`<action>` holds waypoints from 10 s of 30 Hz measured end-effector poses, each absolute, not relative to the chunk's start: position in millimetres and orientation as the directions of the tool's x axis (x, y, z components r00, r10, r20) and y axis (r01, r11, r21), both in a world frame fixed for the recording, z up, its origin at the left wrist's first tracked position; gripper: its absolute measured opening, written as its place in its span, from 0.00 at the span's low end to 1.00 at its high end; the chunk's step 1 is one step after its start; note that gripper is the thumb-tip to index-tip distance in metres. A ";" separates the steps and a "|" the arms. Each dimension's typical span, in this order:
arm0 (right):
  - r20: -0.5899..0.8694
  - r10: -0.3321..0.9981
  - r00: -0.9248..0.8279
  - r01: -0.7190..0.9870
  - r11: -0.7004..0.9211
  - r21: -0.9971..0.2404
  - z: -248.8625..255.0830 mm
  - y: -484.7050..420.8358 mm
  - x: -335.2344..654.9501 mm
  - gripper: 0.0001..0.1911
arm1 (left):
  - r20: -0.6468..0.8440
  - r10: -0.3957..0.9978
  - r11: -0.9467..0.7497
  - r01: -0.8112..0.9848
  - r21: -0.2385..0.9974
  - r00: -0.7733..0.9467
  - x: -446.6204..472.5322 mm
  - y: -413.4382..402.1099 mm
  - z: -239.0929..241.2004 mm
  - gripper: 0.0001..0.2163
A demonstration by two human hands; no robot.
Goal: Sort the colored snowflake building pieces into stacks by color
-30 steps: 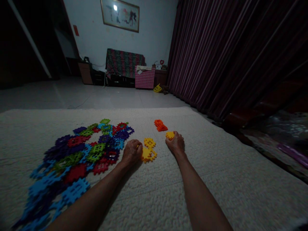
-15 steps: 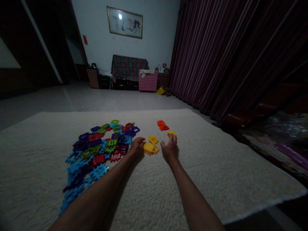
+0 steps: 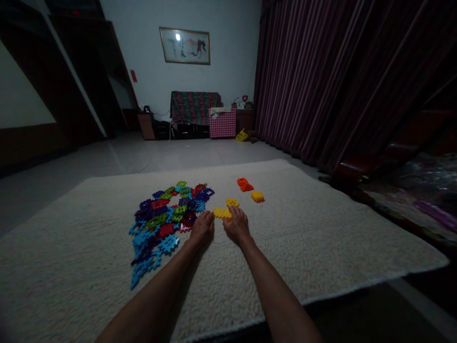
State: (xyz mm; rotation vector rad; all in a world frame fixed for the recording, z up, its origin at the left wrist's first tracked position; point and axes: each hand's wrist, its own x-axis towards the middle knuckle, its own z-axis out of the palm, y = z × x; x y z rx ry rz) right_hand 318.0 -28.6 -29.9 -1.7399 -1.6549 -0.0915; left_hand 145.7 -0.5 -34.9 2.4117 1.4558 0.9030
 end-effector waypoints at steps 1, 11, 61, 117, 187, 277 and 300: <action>0.507 0.846 0.166 0.899 0.081 -0.431 -28.7 -29.4 317.4 0.25 | 0.387 0.858 -0.494 0.752 0.437 0.338 145.3 -2.6 -33.2 0.18; 0.559 0.818 0.136 0.879 0.161 -0.449 -26.8 -33.1 318.8 0.19 | 0.342 0.851 -0.521 0.722 0.455 0.399 141.7 -9.4 -16.5 0.16; 0.433 0.834 0.342 0.766 0.019 -0.643 -23.3 -38.4 388.7 0.23 | 0.411 0.803 -0.590 0.673 0.446 0.431 139.4 -12.8 -10.6 0.13; 0.445 0.642 0.624 0.726 -0.265 -0.634 -17.8 -9.1 445.7 0.28 | 0.519 0.757 -0.638 0.624 0.452 0.398 138.7 -6.8 -28.5 0.14; 0.429 0.667 0.609 0.768 -0.361 -0.529 -10.7 -14.9 449.7 0.29 | 0.540 0.744 -0.643 0.643 0.416 0.394 139.2 -8.7 -26.9 0.13; 0.508 0.832 0.220 0.702 0.227 -0.676 -11.5 -37.7 361.2 0.20 | 0.489 0.806 -0.571 0.657 0.493 0.333 141.4 -5.8 -24.9 0.15; 0.483 0.875 -0.024 0.781 0.318 -0.538 -10.0 -55.9 365.6 0.10 | 0.307 0.829 -0.558 0.724 0.406 0.467 143.2 -17.2 -5.9 0.18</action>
